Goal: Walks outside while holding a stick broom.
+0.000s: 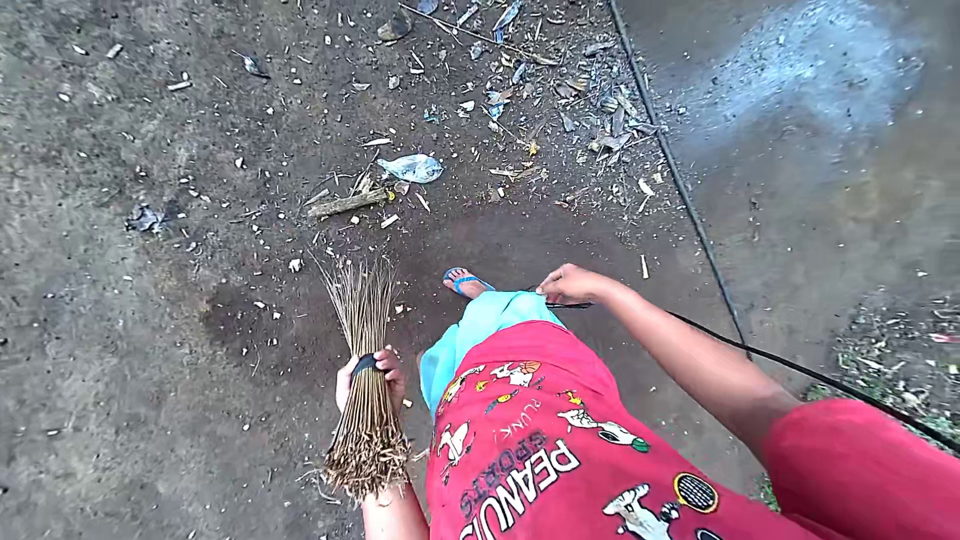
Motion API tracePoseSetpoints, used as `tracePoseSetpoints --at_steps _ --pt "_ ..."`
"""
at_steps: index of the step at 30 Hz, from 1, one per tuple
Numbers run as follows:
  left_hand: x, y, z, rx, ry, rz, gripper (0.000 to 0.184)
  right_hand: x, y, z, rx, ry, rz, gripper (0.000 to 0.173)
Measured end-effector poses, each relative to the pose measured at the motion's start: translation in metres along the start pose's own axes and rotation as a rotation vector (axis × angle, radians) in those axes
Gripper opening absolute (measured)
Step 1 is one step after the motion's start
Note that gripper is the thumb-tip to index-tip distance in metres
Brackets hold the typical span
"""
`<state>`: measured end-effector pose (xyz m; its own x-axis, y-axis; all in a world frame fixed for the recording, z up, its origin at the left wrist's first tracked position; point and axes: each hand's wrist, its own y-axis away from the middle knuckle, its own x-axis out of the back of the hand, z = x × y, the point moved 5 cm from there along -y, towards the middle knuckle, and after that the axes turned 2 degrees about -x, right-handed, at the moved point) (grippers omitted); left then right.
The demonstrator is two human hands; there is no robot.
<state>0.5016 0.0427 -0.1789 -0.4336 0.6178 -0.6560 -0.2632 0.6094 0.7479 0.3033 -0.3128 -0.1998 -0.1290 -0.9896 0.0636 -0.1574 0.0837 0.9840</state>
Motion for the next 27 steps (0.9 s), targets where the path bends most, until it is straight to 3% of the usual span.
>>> tracePoseSetpoints --at_steps 4,8,13,18,21,25,27 --pt "0.009 0.008 -0.015 0.008 -0.662 0.425 0.046 -0.006 -0.022 0.004 -0.066 0.049 -0.058 0.033" --pt "0.015 -0.022 -0.021 -0.034 -0.993 0.599 0.020 -0.010 -0.026 -0.004 -0.031 0.070 -0.119 0.040" --pt "0.022 -0.042 -0.041 0.140 -1.176 0.566 0.017 -0.006 -0.017 -0.002 0.031 -0.014 0.039 0.036" --pt "0.014 -0.017 -0.055 0.041 -0.936 0.458 0.023 -0.002 0.006 -0.002 0.167 0.152 0.158 0.034" --pt "0.025 0.000 -0.045 -0.048 -1.058 0.543 0.021 -0.009 0.011 0.003 0.189 0.176 0.108 0.028" --pt "0.006 0.029 -0.025 -0.076 -1.457 0.585 0.067 -0.028 0.015 0.003 0.224 0.366 0.183 0.028" --pt "-0.009 0.033 -0.029 -0.029 -1.646 0.480 0.071 -0.046 0.015 0.006 0.245 0.434 0.208 0.035"
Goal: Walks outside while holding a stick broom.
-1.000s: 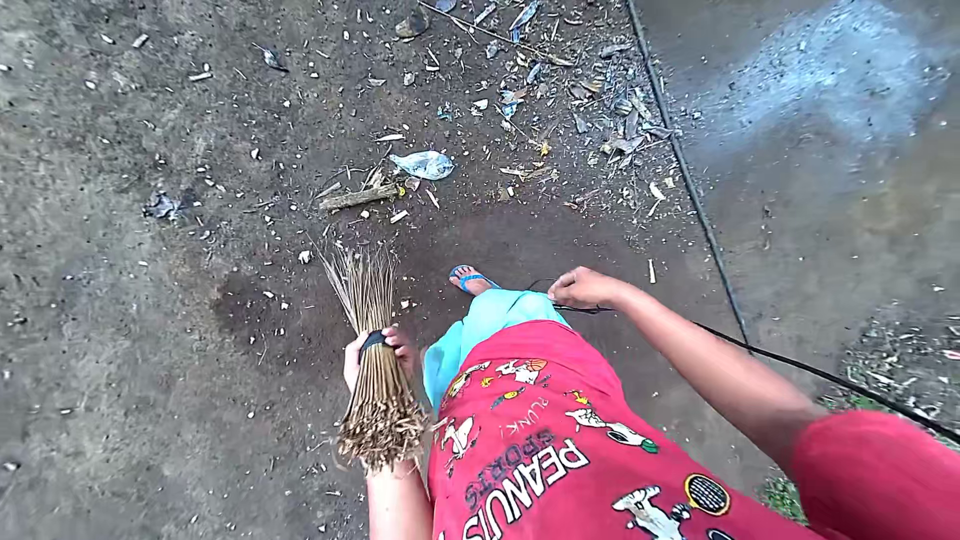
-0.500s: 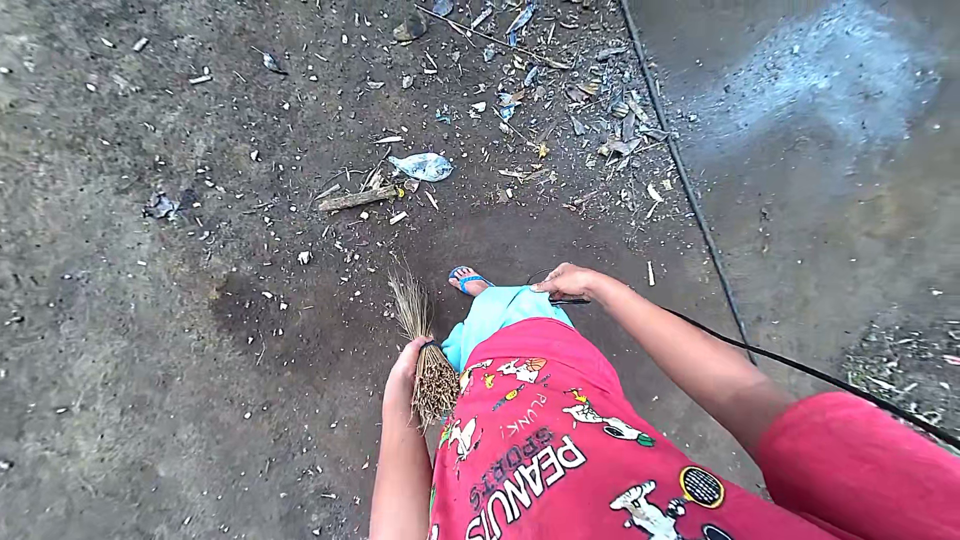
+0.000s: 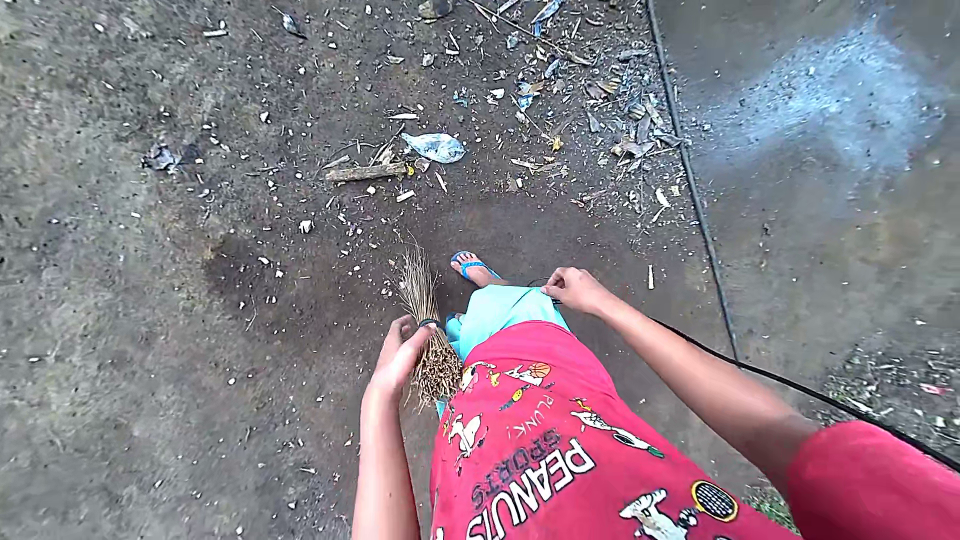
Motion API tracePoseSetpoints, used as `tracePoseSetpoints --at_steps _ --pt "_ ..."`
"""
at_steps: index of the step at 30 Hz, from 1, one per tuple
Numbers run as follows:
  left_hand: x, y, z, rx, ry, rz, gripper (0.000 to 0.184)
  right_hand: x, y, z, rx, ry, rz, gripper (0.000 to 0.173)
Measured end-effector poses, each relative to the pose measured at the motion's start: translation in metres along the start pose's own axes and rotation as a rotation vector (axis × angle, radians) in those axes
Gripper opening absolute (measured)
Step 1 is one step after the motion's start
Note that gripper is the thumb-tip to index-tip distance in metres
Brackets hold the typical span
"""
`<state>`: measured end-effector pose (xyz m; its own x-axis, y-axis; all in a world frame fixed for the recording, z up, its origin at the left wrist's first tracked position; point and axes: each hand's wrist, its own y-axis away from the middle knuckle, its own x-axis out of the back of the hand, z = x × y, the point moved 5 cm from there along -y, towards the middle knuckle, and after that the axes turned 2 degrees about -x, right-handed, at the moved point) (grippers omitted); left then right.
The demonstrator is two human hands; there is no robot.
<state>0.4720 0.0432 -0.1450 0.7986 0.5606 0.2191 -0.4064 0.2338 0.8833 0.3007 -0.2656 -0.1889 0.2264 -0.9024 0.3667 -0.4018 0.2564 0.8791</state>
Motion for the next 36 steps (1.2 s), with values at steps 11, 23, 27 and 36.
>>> tracePoseSetpoints --at_steps 11,23,27,36 --pt "-0.046 0.023 -0.030 -0.156 -0.556 -0.263 0.058 -0.100 0.035 0.057 -0.311 -0.570 -0.057 0.024" --pt "-0.168 0.038 0.003 -0.557 -0.666 -0.262 0.044 -0.130 0.049 0.041 -0.243 -0.377 -0.064 0.035" --pt "-0.184 0.019 -0.032 -0.417 -0.896 -0.429 0.058 -0.127 0.051 0.047 -0.254 -0.445 -0.059 0.033" --pt "-0.159 0.016 -0.038 -0.211 -0.839 -0.333 0.059 -0.119 0.064 0.040 -0.037 -0.121 -0.253 0.032"
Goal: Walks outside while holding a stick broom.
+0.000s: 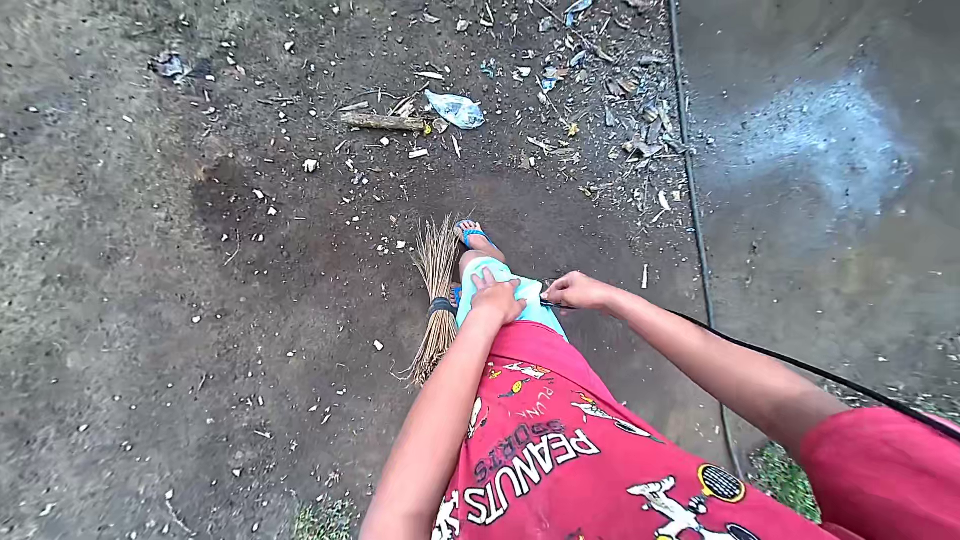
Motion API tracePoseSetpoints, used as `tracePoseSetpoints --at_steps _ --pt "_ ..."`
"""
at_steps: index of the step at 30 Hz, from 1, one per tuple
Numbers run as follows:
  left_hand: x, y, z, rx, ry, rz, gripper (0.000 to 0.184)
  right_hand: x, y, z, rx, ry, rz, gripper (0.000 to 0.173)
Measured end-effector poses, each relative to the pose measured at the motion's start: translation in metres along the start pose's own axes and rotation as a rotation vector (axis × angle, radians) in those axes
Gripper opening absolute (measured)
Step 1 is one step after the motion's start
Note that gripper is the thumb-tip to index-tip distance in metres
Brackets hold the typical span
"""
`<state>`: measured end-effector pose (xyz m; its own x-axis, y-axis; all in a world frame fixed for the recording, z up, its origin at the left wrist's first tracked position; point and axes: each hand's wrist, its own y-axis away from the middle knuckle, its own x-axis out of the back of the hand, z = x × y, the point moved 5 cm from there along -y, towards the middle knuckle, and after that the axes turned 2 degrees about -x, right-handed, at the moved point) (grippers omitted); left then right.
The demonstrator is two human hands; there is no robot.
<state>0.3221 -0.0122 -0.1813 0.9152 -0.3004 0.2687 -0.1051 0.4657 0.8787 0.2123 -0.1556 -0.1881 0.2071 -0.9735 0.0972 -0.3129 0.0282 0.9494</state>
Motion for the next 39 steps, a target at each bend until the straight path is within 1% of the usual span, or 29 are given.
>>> tracePoseSetpoints --at_steps 2,5,6,9,10,11,13,17,18,20,22,24,26,27,28,30,31,32,34,35,36,38,39 --pt "-0.001 0.000 -0.005 0.043 0.023 -0.009 0.060 -0.008 -0.002 0.004 -0.007 -0.108 0.001 0.030" --pt "0.003 0.005 -0.012 0.043 0.048 0.001 0.062 -0.009 -0.003 0.006 0.030 -0.260 0.097 0.026" --pt "0.005 0.006 -0.014 0.050 0.060 0.015 0.066 -0.010 -0.004 0.007 0.043 -0.295 0.125 0.026" --pt "0.017 0.005 -0.019 0.136 0.131 0.059 0.095 -0.014 -0.006 0.008 0.039 -0.371 0.166 0.025" --pt "0.020 0.002 -0.021 0.166 0.156 0.062 0.101 -0.016 -0.006 0.007 0.017 -0.392 0.154 0.026" --pt "0.020 -0.002 -0.024 0.180 0.168 0.063 0.103 -0.017 -0.005 0.005 -0.010 -0.416 0.137 0.027" --pt "0.021 -0.005 -0.026 0.177 0.163 0.065 0.102 -0.018 -0.009 0.003 -0.058 -0.462 0.114 0.034" --pt "0.029 0.006 -0.027 0.175 0.205 0.123 0.088 -0.014 -0.016 0.012 -0.103 -0.457 0.137 0.034" --pt "0.032 0.010 -0.028 0.174 0.226 0.135 0.084 -0.013 -0.015 0.014 -0.092 -0.446 0.094 0.035" --pt "0.037 0.014 -0.033 0.158 0.246 0.146 0.077 -0.008 -0.010 0.018 -0.027 -0.432 -0.085 0.037" --pt "0.036 0.017 -0.034 0.119 0.238 0.115 0.078 -0.002 0.001 0.021 0.004 -0.438 -0.261 0.036" --pt "0.034 0.020 -0.032 0.072 0.250 0.086 0.080 0.006 0.016 0.020 -0.009 -0.405 -0.338 0.033" --pt "0.030 0.020 -0.031 0.024 0.277 0.052 0.078 0.012 0.033 0.014 -0.040 -0.310 -0.343 0.032" --pt "0.028 0.019 -0.031 0.000 0.283 0.033 0.072 0.013 0.041 0.011 -0.059 -0.257 -0.330 0.032" --pt "0.026 0.017 -0.032 -0.020 0.282 0.022 0.062 0.015 0.049 0.007 -0.079 -0.218 -0.310 0.033" --pt "0.023 0.012 -0.036 -0.033 0.246 0.046 0.035 0.017 0.063 0.001 -0.110 -0.207 -0.266 0.032" --pt "0.023 0.010 -0.037 -0.011 0.215 0.057 0.028 0.019 0.068 -0.001 -0.111 -0.242 -0.240 0.032" --pt "0.025 0.010 -0.036 0.030 0.187 0.069 0.026 0.020 0.072 -0.001 -0.102 -0.304 -0.218 0.032" --pt "0.035 0.018 -0.026 0.113 0.113 0.115 0.025 0.018 0.083 0.001 -0.073 -0.437 -0.231 0.034" --pt "0.042 0.024 -0.017 0.132 0.040 0.148 0.025 0.014 0.090 0.002 -0.052 -0.484 -0.274 0.035" --pt "0.045 0.029 -0.009 0.116 -0.041 0.209 0.029 0.009 0.098 0.003 -0.029 -0.525 -0.340 0.037" --pt "0.044 0.033 0.003 -0.025 -0.137 0.377 0.051 0.000 0.118 0.008 0.013 -0.603 -0.473 0.038" --pt "0.043 0.037 0.008 -0.116 -0.158 0.429 0.059 -0.003 0.129 0.010 0.033 -0.644 -0.526 0.037"
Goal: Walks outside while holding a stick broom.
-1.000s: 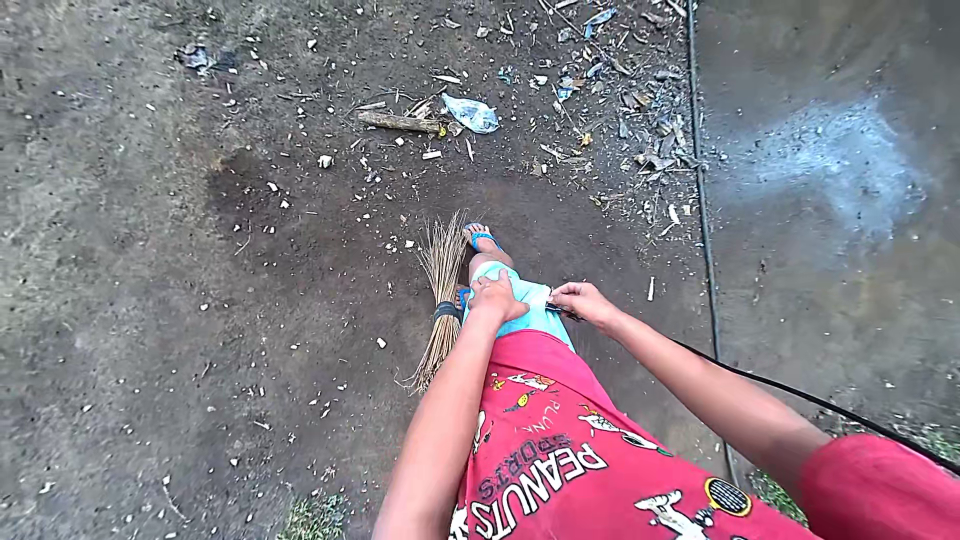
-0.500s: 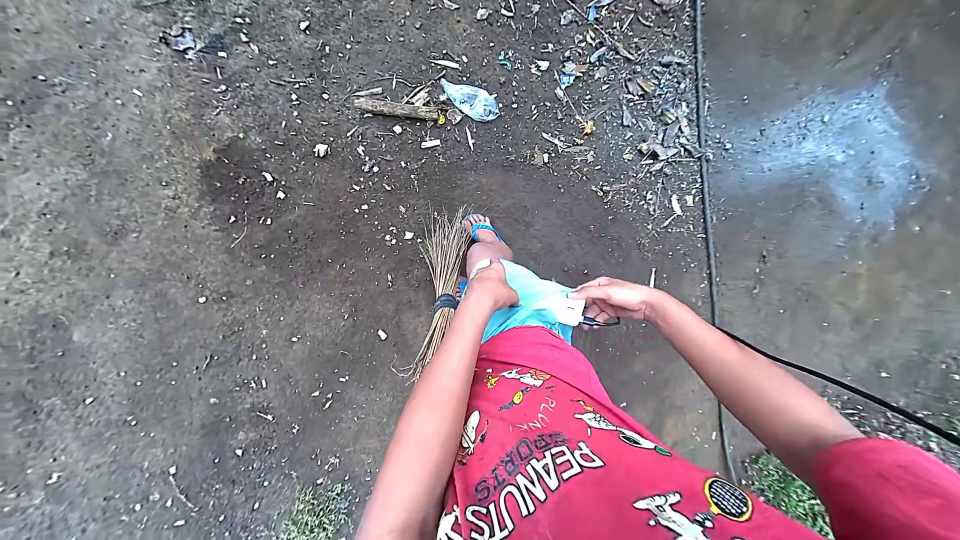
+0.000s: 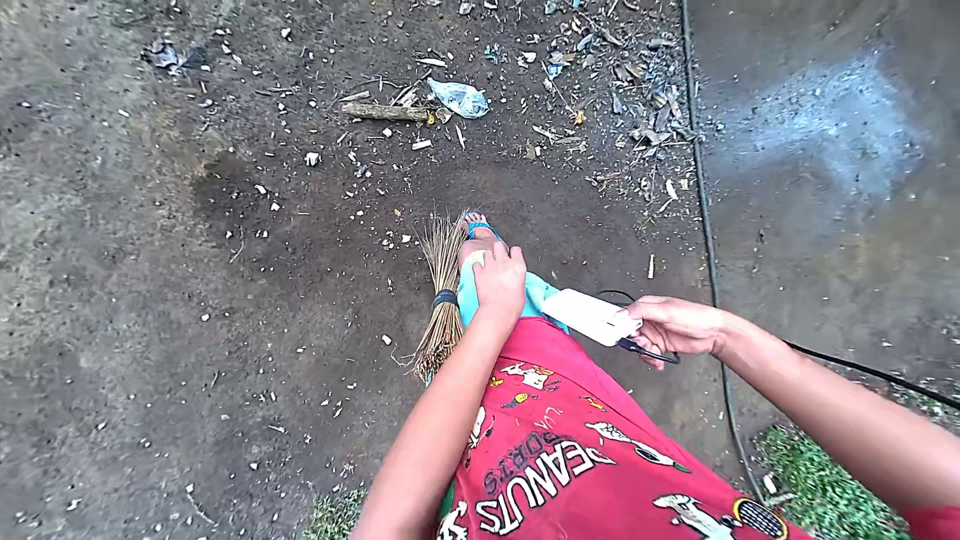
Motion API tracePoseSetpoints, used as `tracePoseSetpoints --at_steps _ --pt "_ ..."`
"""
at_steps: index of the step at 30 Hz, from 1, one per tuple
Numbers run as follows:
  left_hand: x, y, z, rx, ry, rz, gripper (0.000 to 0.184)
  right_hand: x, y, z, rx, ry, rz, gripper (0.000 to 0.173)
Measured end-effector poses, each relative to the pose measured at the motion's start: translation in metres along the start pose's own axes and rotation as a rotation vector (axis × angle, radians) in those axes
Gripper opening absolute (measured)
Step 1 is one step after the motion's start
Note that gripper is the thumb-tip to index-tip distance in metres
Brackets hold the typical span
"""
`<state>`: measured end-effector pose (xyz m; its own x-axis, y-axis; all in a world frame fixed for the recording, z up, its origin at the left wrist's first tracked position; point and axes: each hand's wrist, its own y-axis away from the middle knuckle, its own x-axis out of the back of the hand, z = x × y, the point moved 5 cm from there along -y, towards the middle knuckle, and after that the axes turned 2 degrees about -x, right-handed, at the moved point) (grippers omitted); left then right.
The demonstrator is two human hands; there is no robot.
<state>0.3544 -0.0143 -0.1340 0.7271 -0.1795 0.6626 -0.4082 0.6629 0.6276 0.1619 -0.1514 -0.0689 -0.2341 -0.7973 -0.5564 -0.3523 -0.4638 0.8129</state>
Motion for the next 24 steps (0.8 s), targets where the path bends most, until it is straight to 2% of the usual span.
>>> tracePoseSetpoints --at_steps 2,3,5,6,9,10,12,13,14,15,16,18,20,24 --pt "0.006 0.019 0.013 -0.153 -0.003 -0.038 0.052 -0.010 0.017 0.009 0.034 -0.079 -0.082 0.036" --pt "0.010 0.035 0.020 -0.196 -0.005 -0.162 0.044 -0.013 0.025 0.013 0.053 -0.109 -0.103 0.037" --pt "0.018 0.068 0.032 -0.246 -0.038 -0.456 0.042 -0.015 0.034 0.019 0.094 -0.150 -0.113 0.039" --pt "0.023 0.080 0.038 -0.308 -0.058 -0.483 0.038 -0.013 0.036 0.021 0.115 -0.156 -0.105 0.038" --pt "0.036 0.104 0.048 -0.661 0.063 -0.305 0.025 -0.006 0.031 0.021 0.145 -0.170 -0.057 0.035" --pt "0.046 0.112 0.048 -0.797 0.221 -0.236 0.023 -0.006 0.029 0.019 0.154 -0.184 -0.053 0.034" --pt "0.071 0.129 0.043 -0.937 0.640 -0.295 0.024 -0.013 0.030 0.017 0.169 -0.229 -0.057 0.033" --pt "0.080 0.137 0.038 -0.909 0.797 -0.395 0.025 -0.017 0.033 0.019 0.163 -0.252 -0.058 0.034" --pt "0.083 0.140 0.033 -0.789 0.822 -0.486 0.026 -0.022 0.038 0.024 0.150 -0.271 -0.061 0.035" --pt "0.081 0.138 0.028 -0.611 0.687 -0.545 0.029 -0.028 0.042 0.029 0.136 -0.286 -0.066 0.035" --pt "0.077 0.132 0.028 -0.424 0.445 -0.605 0.033 -0.034 0.046 0.035 0.122 -0.299 -0.078 0.035" --pt "0.060 0.110 0.041 -0.158 -0.001 -0.661 0.038 -0.043 0.051 0.046 0.099 -0.307 -0.150 0.035" --pt "0.044 0.089 0.058 -0.123 -0.199 -0.639 0.042 -0.048 0.052 0.063 0.061 -0.314 -0.220 0.037" --pt "0.020 0.052 0.073 -0.232 -0.252 -0.563 0.058 -0.056 0.056 0.091 0.079 -0.458 -0.385 0.041"
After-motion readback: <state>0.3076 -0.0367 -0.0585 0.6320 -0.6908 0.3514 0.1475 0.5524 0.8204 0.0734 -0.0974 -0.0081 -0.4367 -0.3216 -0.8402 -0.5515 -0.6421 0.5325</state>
